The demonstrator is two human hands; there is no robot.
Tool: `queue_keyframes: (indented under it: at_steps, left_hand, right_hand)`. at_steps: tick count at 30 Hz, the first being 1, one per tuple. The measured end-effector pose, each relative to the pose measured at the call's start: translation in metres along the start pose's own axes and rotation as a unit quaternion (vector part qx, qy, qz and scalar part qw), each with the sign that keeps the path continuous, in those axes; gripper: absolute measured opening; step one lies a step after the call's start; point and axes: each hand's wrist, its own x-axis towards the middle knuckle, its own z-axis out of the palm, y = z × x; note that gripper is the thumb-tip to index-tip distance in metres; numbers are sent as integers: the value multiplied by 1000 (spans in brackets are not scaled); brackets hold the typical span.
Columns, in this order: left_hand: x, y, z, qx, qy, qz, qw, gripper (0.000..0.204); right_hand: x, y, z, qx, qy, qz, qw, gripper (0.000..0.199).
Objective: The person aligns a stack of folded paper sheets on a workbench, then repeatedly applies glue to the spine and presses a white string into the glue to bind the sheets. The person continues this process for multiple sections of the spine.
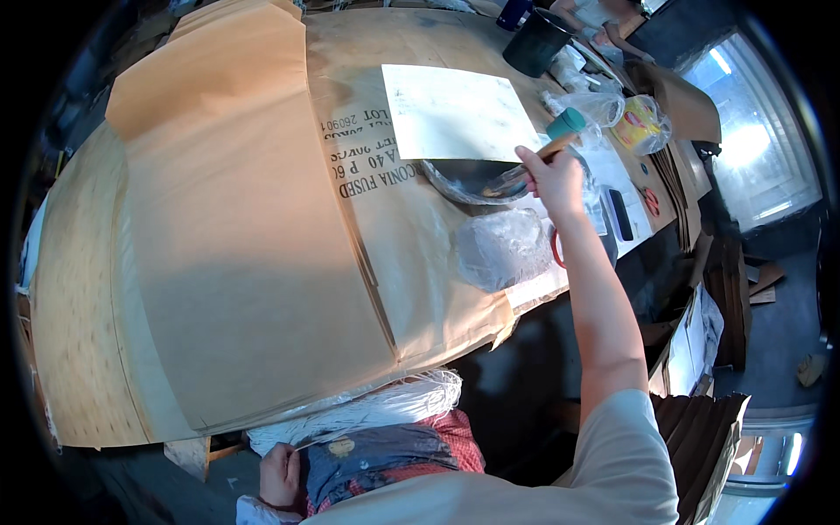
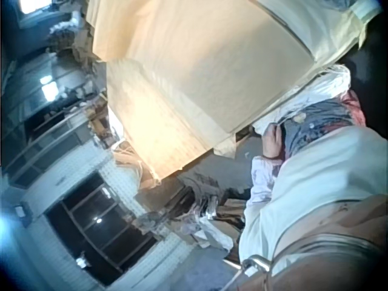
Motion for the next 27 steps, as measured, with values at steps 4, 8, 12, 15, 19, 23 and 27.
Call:
queue_keyframes:
  at_steps: [4,8,12,15,19,23,27]
  left_hand:
    - [-5,10,-14,-18,-81,-72,994,6]
    - [-9,0,-25,149,13,120,981,5]
    - [-2,5,-48,275,91,196,937,8]
    - [1,16,-64,310,193,242,899,8]
    - [-18,-2,-78,362,229,174,887,11]
    - [-6,-13,-90,321,180,164,915,25]
    - [6,-26,-99,366,144,174,903,30]
  right_hand:
    - [16,7,-3,-185,-11,-69,980,52]
    - [15,-25,-9,-267,62,-112,955,45]
    - [-118,-80,-7,177,63,-66,980,24]
    - [-223,-85,13,278,-87,-189,938,27]
    - [-309,-138,92,137,-368,-410,823,29]
    - [-326,-152,139,118,-336,-464,811,23]
    - [-330,-166,162,102,-353,-485,794,22]
